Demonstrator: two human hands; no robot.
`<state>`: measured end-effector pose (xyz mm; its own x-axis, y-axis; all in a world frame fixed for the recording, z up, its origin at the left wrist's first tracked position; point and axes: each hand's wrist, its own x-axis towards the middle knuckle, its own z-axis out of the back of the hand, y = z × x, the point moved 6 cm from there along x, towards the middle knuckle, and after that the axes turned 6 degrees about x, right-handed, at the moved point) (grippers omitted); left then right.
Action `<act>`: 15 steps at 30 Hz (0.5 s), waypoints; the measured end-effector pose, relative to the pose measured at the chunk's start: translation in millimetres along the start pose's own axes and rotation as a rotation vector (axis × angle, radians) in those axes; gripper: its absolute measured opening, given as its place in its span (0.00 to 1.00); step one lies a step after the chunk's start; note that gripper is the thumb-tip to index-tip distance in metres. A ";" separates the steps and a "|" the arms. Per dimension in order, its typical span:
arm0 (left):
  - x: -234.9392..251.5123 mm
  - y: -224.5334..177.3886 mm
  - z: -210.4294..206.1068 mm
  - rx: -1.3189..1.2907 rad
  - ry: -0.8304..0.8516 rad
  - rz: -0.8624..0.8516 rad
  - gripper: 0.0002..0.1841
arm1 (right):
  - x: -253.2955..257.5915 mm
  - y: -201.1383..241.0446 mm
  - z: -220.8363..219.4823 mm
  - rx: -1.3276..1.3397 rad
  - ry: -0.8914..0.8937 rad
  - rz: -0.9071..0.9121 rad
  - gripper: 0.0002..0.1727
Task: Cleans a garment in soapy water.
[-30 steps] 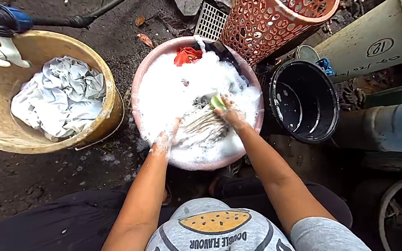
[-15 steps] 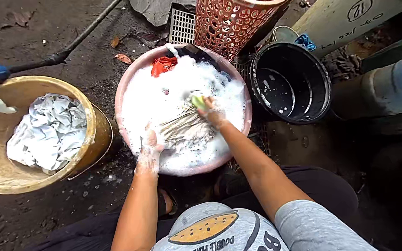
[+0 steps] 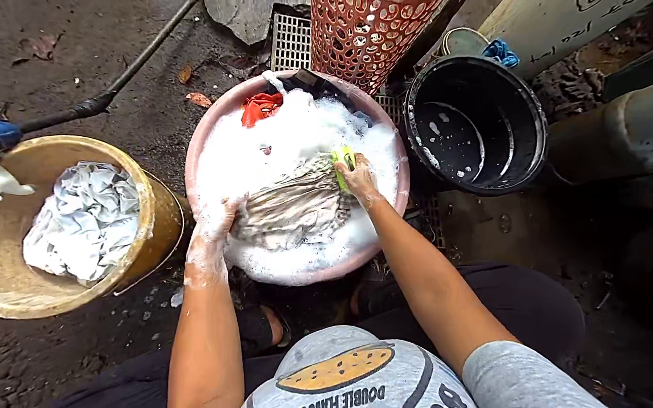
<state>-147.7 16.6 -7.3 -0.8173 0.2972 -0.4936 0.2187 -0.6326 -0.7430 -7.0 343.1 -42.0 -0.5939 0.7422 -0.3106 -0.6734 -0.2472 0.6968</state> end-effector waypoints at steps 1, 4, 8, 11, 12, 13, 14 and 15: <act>4.8 -2.7 1.5 0.234 0.021 -0.027 0.23 | -10.9 -8.2 -4.0 0.140 0.000 -0.099 0.40; -0.2 -40.0 2.5 0.165 -0.088 -0.261 0.22 | -24.2 -5.4 -12.6 0.193 0.064 -0.165 0.39; -7.1 -51.0 -0.8 -0.856 -0.062 -0.361 0.20 | -14.4 26.9 49.8 0.286 -0.214 0.133 0.35; 1.9 -11.9 -32.3 -1.145 -0.115 -0.145 0.20 | -0.6 48.0 63.2 0.305 -0.351 0.169 0.37; -1.3 5.6 -53.2 -1.121 -0.101 0.009 0.13 | -10.0 57.0 45.7 0.331 -0.335 0.188 0.35; -2.8 23.1 -72.9 -1.060 -0.015 0.114 0.13 | -27.8 71.9 18.2 0.352 -0.274 0.269 0.33; -6.2 36.5 -87.1 -0.979 0.064 0.189 0.15 | -52.8 87.5 -17.4 0.344 -0.147 0.405 0.34; -17.4 45.3 -91.5 -0.864 0.123 0.229 0.17 | -85.1 98.7 -56.5 0.295 0.000 0.581 0.35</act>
<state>-74.8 48.2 -73.8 -0.6529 0.3356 -0.6791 0.7338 0.0577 -0.6769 -47.8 220.3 16.8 -0.8248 0.5392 0.1705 -0.0929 -0.4266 0.8996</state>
